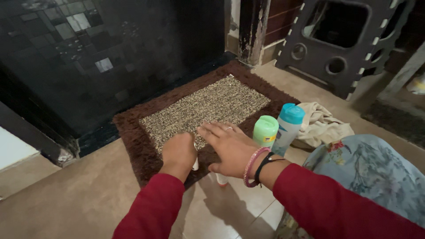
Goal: The person sits on the floor and repeatedly picks up various bottles, tubes, and containers from a tiled ledge, then places them on the floor beside a cloth. The person handles items one at a time, moving them from the ledge to the floor area. Toward the end, the person uses a blue cloth to wipe the ledge surface.
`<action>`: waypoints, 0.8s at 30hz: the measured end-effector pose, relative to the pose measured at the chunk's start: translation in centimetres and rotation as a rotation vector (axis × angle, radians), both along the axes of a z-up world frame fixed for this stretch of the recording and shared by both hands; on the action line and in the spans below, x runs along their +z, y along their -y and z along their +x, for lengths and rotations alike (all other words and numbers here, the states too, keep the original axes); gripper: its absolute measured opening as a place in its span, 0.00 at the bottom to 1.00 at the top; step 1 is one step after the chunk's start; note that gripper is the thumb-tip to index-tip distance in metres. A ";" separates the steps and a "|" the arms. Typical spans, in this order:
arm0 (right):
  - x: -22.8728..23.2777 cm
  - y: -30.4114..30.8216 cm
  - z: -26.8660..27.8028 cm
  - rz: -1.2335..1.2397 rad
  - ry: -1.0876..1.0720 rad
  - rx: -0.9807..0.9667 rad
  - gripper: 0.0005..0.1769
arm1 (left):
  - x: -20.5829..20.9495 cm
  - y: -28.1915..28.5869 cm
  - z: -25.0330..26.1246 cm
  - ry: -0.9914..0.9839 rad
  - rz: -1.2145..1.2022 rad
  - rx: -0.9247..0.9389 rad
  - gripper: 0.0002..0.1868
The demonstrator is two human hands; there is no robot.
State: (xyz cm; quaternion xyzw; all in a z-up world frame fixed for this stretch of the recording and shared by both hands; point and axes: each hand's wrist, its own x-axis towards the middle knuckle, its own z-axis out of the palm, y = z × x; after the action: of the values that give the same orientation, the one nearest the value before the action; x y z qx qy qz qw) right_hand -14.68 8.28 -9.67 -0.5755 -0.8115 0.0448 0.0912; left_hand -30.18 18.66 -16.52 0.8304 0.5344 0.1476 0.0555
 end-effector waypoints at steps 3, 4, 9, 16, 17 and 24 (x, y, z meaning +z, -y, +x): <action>0.6 0.2 0.5 0.017 -0.016 -0.007 0.56 | 0.5 -0.1 0.3 -0.023 0.031 0.015 0.07; 0.8 0.3 0.7 0.036 -0.016 0.002 0.56 | 0.8 -0.1 0.5 -0.033 0.023 0.019 0.07; 2.4 0.6 3.1 0.126 -0.023 0.013 0.57 | 3.3 0.7 1.7 0.068 0.197 -0.057 0.08; 6.6 1.7 8.7 0.300 -0.028 -0.087 0.55 | 8.7 2.2 7.0 0.251 0.370 -0.176 0.08; 7.4 2.1 9.7 0.304 -0.023 -0.126 0.55 | 9.5 2.5 8.1 0.299 0.430 -0.218 0.08; 11.5 6.0 18.4 0.465 0.077 -0.245 0.53 | 15.4 6.3 18.1 0.393 0.539 -0.448 0.08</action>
State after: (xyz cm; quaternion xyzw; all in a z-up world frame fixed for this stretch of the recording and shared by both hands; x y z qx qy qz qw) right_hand 3.71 2.27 1.80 -0.6342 -0.7272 -0.1761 0.1948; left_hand -12.07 12.35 -1.11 0.8672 0.2613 0.4226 -0.0324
